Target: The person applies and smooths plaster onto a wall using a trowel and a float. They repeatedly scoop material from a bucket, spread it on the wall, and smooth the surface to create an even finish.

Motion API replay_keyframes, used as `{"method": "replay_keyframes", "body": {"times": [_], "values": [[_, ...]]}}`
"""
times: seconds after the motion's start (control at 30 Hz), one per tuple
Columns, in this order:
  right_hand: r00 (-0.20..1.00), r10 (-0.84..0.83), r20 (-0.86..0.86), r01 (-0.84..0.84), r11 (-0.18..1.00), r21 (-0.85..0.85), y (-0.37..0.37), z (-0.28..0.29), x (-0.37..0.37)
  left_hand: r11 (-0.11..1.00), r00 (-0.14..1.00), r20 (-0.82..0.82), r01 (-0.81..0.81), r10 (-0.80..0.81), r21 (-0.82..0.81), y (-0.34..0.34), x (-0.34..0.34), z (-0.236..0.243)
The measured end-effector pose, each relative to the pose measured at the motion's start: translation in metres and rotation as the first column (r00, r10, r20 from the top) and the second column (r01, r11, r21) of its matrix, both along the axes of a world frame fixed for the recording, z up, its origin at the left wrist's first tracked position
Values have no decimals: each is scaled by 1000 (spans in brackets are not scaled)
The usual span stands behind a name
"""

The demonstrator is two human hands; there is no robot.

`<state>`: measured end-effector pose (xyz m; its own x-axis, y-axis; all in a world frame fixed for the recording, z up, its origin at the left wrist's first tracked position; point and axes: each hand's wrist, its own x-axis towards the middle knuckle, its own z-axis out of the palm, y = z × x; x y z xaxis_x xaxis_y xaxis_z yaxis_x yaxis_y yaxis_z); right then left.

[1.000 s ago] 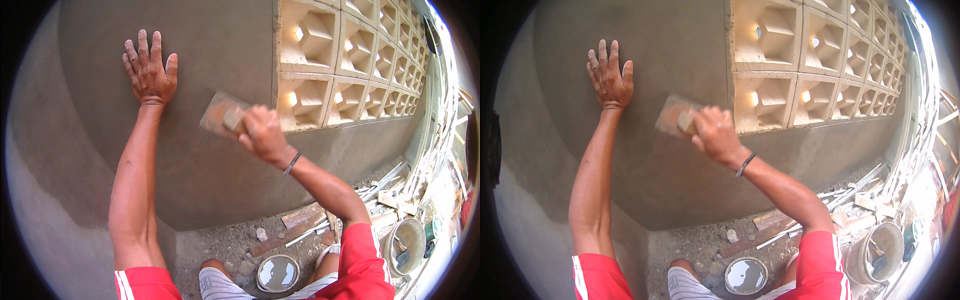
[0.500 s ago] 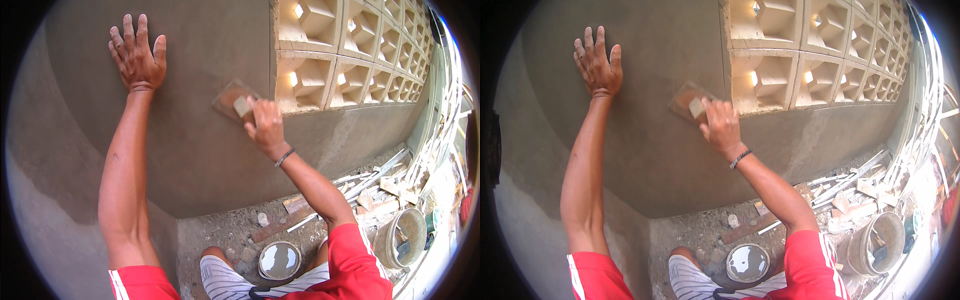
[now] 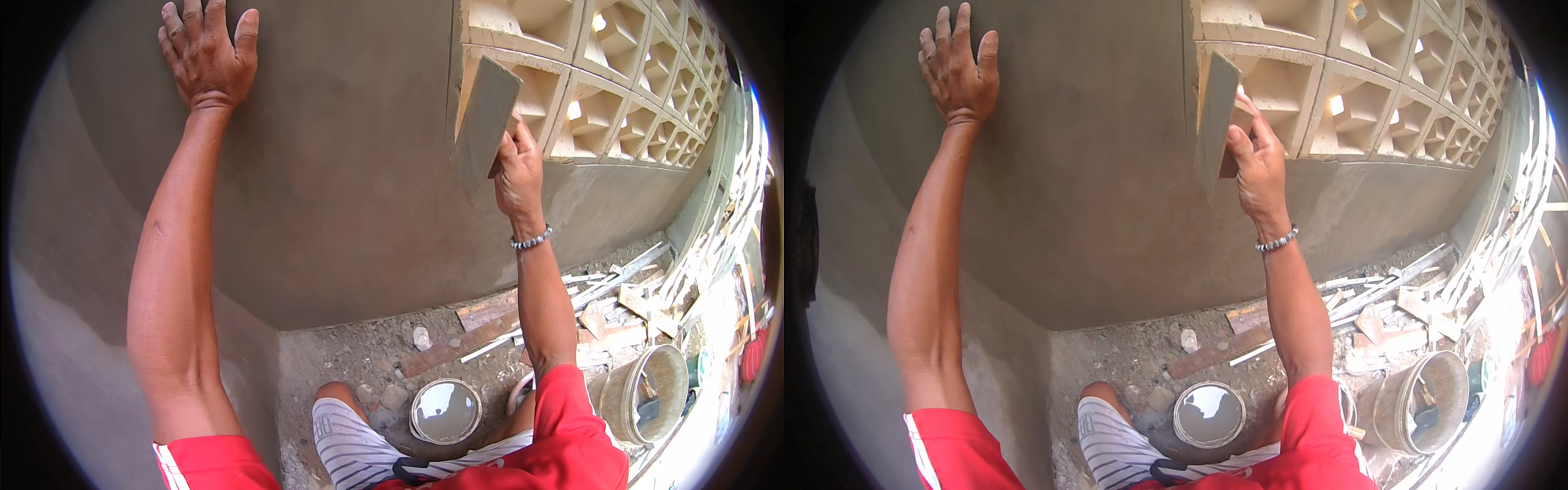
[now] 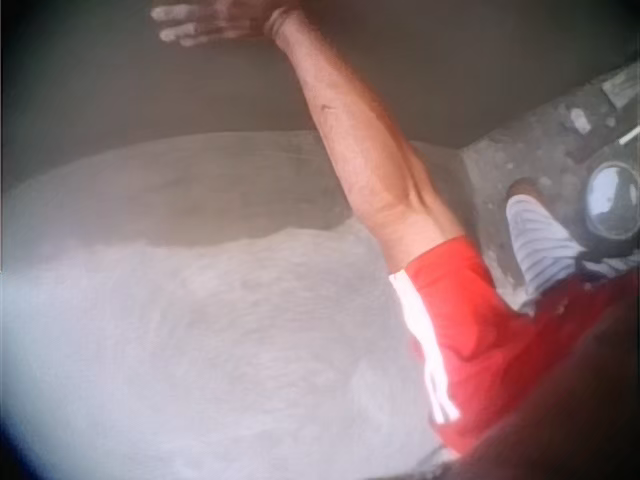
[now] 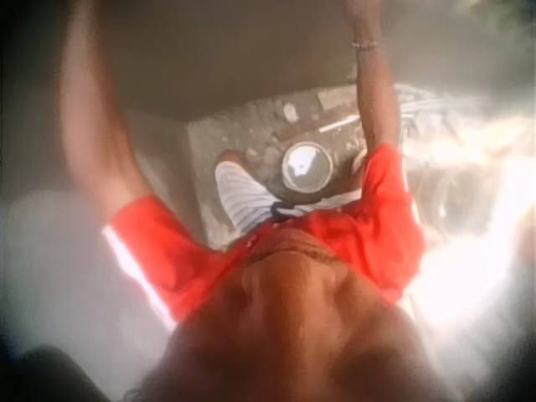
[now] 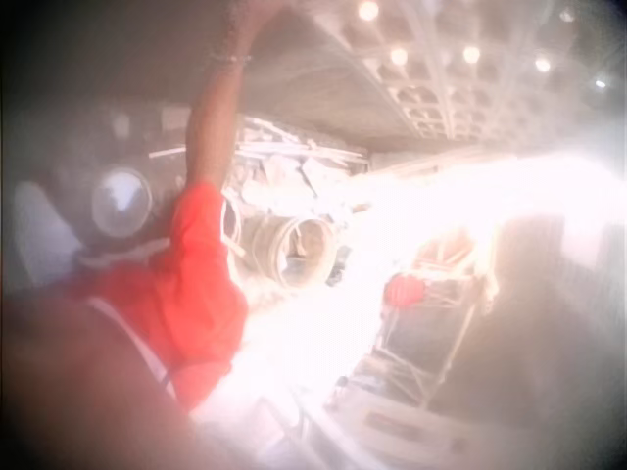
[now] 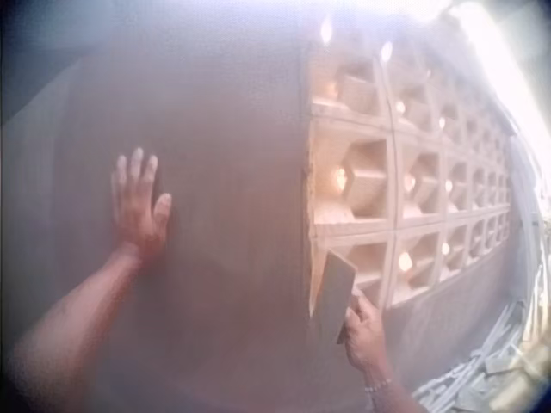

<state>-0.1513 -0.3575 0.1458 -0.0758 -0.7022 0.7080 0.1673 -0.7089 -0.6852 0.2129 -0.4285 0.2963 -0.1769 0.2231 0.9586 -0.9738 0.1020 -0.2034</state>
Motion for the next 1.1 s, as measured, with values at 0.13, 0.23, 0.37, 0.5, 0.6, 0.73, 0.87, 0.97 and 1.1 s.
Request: {"method": "replay_keyframes", "body": {"times": [0.13,0.23,0.37,0.5,0.6,0.73,0.87,0.97,1.1], "values": [[999,-22,-27,20,999,-41,-12,15,12,984,987,-73,-135,144,114,16,-5,-5],[998,-8,-59,5,999,-48,-17,19,12,982,984,-86,-145,156,119,19,-7,-2],[997,1,-72,-4,999,-36,-21,19,11,979,986,-99,-117,135,167,20,-10,-2],[996,48,-75,-49,999,-16,-18,19,16,981,984,-69,-157,165,114,15,-3,1],[999,47,-20,-47,999,-16,-18,17,18,982,984,-75,-156,164,102,10,-5,-1],[1000,18,-16,-19,999,-29,-18,16,23,984,983,-77,-163,168,67,7,-5,-2],[995,-50,-81,48,998,-26,-21,12,14,985,987,-74,-131,140,113,11,-6,-1],[993,-100,-63,95,992,-87,-23,7,23,985,983,-75,-162,166,53,6,-5,0],[970,-193,-149,180,979,-100,-22,-4,16,990,988,-56,-141,142,21,2,-4,0]]}}
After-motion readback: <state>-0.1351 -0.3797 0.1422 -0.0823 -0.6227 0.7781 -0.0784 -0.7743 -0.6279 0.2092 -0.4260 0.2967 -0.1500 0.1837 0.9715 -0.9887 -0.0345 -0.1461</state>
